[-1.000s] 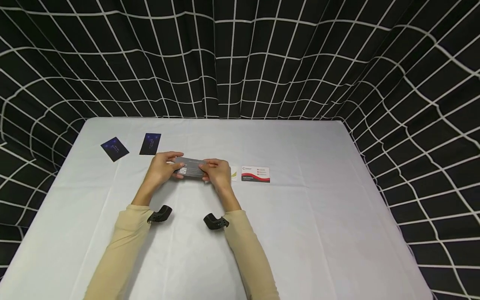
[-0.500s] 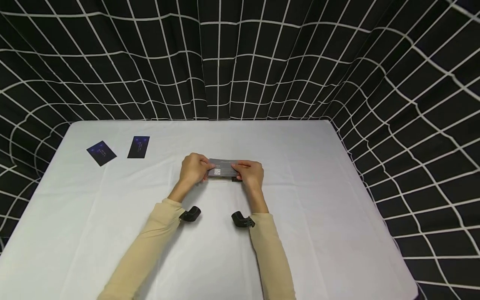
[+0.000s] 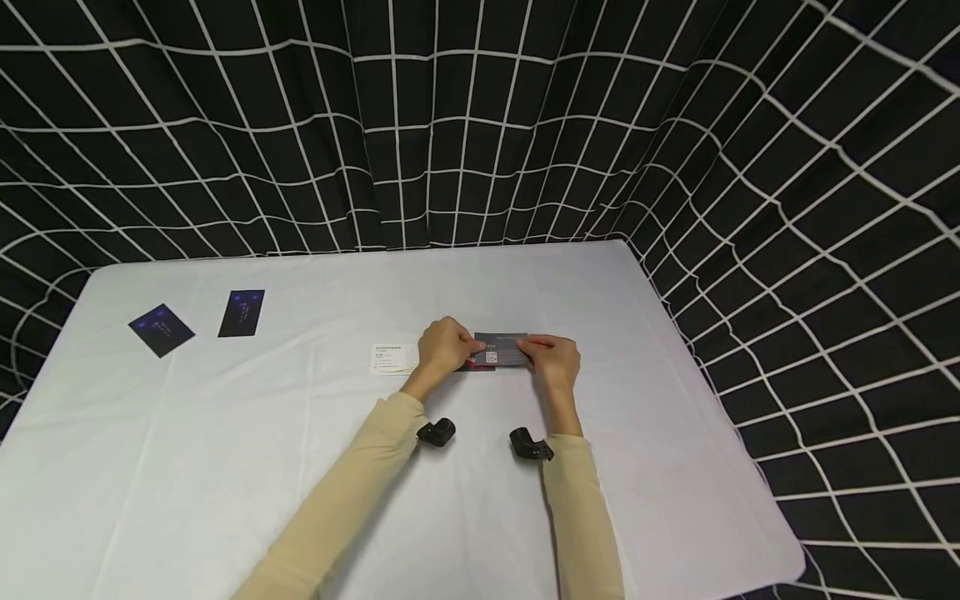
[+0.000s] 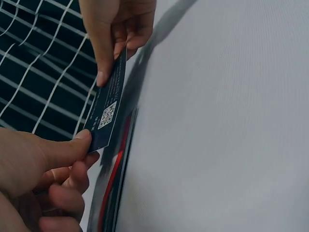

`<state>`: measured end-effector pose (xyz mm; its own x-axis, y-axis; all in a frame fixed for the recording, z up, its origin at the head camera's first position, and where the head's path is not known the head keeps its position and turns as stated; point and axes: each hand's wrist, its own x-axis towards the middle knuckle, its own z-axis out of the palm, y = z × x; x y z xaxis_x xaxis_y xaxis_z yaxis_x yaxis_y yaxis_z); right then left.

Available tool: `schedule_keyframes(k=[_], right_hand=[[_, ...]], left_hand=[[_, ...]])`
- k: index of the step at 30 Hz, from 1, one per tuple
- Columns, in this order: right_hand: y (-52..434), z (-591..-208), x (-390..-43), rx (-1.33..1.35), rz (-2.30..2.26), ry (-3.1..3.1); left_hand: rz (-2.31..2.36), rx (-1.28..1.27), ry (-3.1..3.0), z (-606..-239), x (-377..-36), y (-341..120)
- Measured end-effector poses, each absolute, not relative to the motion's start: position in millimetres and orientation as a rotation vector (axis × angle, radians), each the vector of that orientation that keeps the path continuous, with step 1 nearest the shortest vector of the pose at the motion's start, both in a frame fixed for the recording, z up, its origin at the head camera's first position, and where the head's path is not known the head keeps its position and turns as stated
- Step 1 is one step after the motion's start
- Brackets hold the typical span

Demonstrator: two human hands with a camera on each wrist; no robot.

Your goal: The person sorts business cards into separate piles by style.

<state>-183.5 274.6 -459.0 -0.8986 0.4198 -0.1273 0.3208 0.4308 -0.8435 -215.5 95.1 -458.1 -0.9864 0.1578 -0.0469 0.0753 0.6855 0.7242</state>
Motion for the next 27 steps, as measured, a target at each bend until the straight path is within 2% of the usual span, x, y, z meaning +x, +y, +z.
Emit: schedule_keyframes(k=[9,27], right_hand=[[296.9,-465.9,-177.6,-0.71,1.282,-2.596],[302.0,-462.9,-181.7,-0.73,0.991,-2.756]], left_hand=[[1.035,0.338,2.854,-459.8,-209.6,126.2],[0.687,0.383,3.038,-461.5,-211.7,149.6]])
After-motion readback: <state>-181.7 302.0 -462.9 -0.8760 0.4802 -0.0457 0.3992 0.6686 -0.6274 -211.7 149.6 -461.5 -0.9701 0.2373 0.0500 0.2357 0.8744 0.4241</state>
